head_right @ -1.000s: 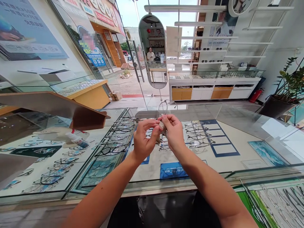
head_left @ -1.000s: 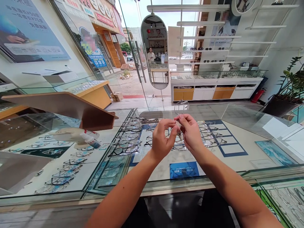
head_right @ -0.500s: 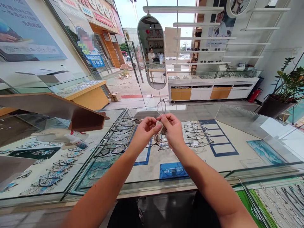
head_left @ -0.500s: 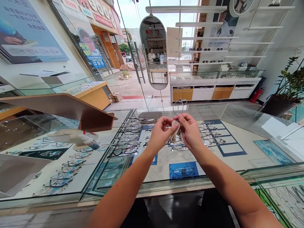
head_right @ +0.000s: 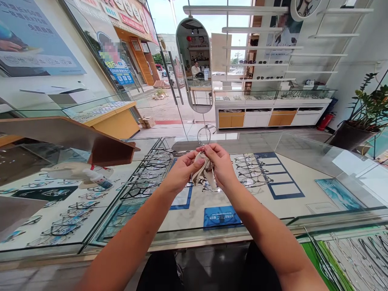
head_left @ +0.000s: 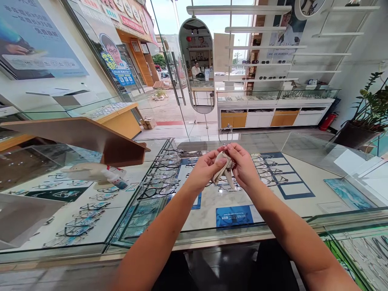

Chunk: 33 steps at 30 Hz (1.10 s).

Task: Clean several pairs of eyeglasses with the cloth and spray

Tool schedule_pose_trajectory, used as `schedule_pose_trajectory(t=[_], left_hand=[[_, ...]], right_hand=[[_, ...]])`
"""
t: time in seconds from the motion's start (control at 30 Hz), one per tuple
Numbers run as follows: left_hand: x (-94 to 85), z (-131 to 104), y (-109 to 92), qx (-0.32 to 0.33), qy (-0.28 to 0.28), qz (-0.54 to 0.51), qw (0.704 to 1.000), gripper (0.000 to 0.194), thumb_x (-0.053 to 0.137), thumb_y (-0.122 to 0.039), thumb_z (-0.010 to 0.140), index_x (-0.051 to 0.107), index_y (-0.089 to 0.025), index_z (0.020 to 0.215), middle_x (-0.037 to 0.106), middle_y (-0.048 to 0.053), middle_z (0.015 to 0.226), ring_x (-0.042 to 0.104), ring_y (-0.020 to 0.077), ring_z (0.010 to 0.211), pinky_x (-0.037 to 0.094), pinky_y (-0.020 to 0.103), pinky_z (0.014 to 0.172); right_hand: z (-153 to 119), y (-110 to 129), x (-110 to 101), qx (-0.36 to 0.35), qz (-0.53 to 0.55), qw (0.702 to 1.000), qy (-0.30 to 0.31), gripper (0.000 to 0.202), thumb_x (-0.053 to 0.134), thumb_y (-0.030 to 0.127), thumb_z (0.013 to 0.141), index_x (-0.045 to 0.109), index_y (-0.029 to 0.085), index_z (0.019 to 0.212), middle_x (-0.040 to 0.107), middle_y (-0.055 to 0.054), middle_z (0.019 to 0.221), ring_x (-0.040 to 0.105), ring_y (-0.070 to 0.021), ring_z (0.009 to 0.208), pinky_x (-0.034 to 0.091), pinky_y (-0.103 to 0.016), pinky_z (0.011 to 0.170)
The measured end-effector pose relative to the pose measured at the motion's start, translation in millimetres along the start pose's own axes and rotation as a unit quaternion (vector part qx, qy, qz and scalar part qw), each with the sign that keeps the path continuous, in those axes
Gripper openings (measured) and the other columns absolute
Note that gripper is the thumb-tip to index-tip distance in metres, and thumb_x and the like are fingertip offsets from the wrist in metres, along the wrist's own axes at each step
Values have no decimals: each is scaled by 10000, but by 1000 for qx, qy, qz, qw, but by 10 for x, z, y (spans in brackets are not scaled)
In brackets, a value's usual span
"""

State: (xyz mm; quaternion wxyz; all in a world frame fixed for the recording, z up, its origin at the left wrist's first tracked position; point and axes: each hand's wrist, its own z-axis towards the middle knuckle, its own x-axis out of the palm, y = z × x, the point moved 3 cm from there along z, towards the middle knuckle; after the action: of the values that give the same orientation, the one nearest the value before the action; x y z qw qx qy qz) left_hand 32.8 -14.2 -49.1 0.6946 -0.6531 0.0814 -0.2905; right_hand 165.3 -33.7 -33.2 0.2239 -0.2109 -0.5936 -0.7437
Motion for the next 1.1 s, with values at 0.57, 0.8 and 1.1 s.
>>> schedule_pose_trajectory(t=[0.57,0.8,1.1], left_hand=[[-8,-23,-156,28,36,79,996,483,959,-521,781,820,-152,1060,723,29,843,602,151,732,456,266,685],[-174,27,-193,64,-80,-2,995,502,984,-513,733,806,-170,1054,789,50,906,692,177,771,549,267,714],[-180,65,-203,81,-87,5,993,501,989,-506,718,786,-164,1022,780,34,902,684,155,792,566,253,753]], right_hand=[[42,-27,-29,22,5,999,23,389,994,521,698,736,248,801,812,-38,951,678,-175,800,575,-295,721],[154,-15,-179,-13,-114,993,42,254,871,446,808,814,255,965,772,-13,994,651,-196,920,525,-329,905],[104,22,-176,-170,-305,937,18,303,730,559,972,681,260,970,688,-14,886,603,-206,830,496,-350,822]])
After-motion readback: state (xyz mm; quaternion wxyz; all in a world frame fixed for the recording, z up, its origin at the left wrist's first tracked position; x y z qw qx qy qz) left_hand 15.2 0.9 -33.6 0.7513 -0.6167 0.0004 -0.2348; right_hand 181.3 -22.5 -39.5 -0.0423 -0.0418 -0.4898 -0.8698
